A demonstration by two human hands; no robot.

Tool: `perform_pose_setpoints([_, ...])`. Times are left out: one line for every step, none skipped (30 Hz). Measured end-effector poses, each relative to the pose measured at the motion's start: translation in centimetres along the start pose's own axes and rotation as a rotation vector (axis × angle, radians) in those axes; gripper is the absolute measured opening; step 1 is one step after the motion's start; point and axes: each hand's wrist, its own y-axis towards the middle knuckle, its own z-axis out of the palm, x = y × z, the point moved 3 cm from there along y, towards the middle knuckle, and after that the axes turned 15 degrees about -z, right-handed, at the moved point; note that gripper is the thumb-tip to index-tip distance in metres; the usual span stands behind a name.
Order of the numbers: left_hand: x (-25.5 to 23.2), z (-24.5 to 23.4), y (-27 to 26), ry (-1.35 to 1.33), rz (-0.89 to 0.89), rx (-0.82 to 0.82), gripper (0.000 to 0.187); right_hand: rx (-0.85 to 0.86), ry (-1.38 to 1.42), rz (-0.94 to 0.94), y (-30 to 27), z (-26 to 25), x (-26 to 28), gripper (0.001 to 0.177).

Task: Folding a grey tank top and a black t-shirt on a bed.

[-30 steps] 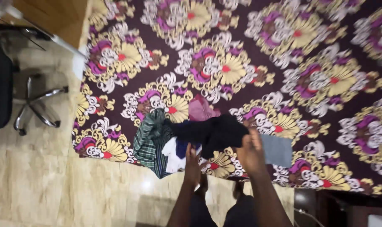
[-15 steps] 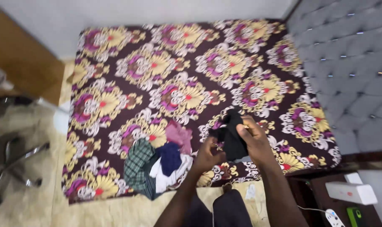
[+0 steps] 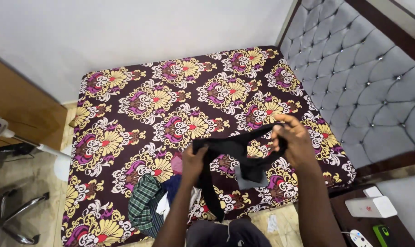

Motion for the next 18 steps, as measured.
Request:
perform_pose_setpoints([-1.4, -0.2, -0.5, 0.002, 0.004, -0.002, 0.015, 0.003, 0.004, -0.002, 0.0, -0.4, 0.9, 0.040])
perform_pose_setpoints([-2.9, -0.4, -1.2, 0.060, 0.043, 0.004, 0.013, 0.038, -0.083, -0.025, 0.0, -0.6, 1.9, 0.036])
perform_pose_setpoints([-4.4, -0.5, -1.9, 0.118, 0.082, 0.011, 0.012, 0.073, -0.170, -0.049, 0.0, -0.9, 2.8, 0.033])
perform_pose_setpoints([-5.2, -0.5, -2.4, 0.122, 0.085, 0.006, 0.012, 0.077, -0.165, -0.050, 0.3, -1.6, 3.8, 0.033])
perform_pose_setpoints([-6.2, -0.2, -3.0, 0.144, 0.121, 0.060, 0.011, 0.126, -0.287, -0.058, 0.7, -2.3, 4.7, 0.033])
perform_pose_setpoints([-7.2, 0.0, -3.5, 0.168, 0.158, 0.114, 0.010, 0.175, -0.408, -0.068, 1.1, -2.9, 5.6, 0.033])
perform_pose_setpoints([-9.2, 0.7, -4.3, 0.174, 0.160, 0.109, 0.010, 0.177, -0.401, -0.069, 2.5, -2.1, 8.7, 0.033])
perform_pose_setpoints([-10.8, 1.7, -4.7, 0.135, 0.061, 0.116, 0.013, 0.205, -0.466, -0.159, 4.2, -1.3, 12.1, 0.026])
perform_pose_setpoints([-12.5, 2.6, -5.2, 0.096, -0.038, 0.122, 0.016, 0.232, -0.530, -0.250, 5.9, -0.5, 15.6, 0.025])
perform_pose_setpoints([-14.9, 3.8, -5.7, 0.091, -0.026, 0.119, 0.016, 0.239, -0.531, -0.261, 8.5, -0.7, 16.3, 0.025])
perform_pose_setpoints([-17.3, 4.7, -6.3, -0.082, -0.039, 0.121, 0.019, 0.449, -0.156, -0.351, 11.0, 0.0, 17.2, 0.045])
perform_pose_setpoints([-20.0, 5.7, -6.6, -0.244, -0.053, 0.135, 0.023, 0.640, 0.228, -0.432, 13.0, 0.2, 18.4, 0.070])
perform_pose_setpoints([-20.8, 6.3, -6.5, -0.238, -0.042, 0.144, 0.023, 0.638, 0.227, -0.448, 12.7, -0.4, 15.7, 0.070])
perform_pose_setpoints([-21.7, 6.7, -6.5, -0.360, 0.004, 0.192, 0.027, 0.485, 0.274, -0.491, 12.8, -1.2, 12.9, 0.077])
perform_pose_setpoints([-22.5, 7.0, -6.5, -0.482, 0.049, 0.242, 0.032, 0.331, 0.322, -0.531, 13.0, -1.8, 10.0, 0.088])
perform_pose_setpoints([-20.5, 6.2, -5.3, -0.486, 0.060, 0.234, 0.032, 0.344, 0.328, -0.531, 11.2, -2.5, 3.3, 0.088])
perform_pose_setpoints([-18.2, 5.4, -3.9, -0.506, -0.018, 0.186, 0.036, 0.309, 0.383, -0.410, 8.1, -2.5, -3.5, 0.086])
perform_pose_setpoints([-15.5, 4.8, -2.6, -0.534, -0.107, 0.136, 0.040, 0.272, 0.428, -0.276, 3.3, -2.5, -9.4, 0.083])
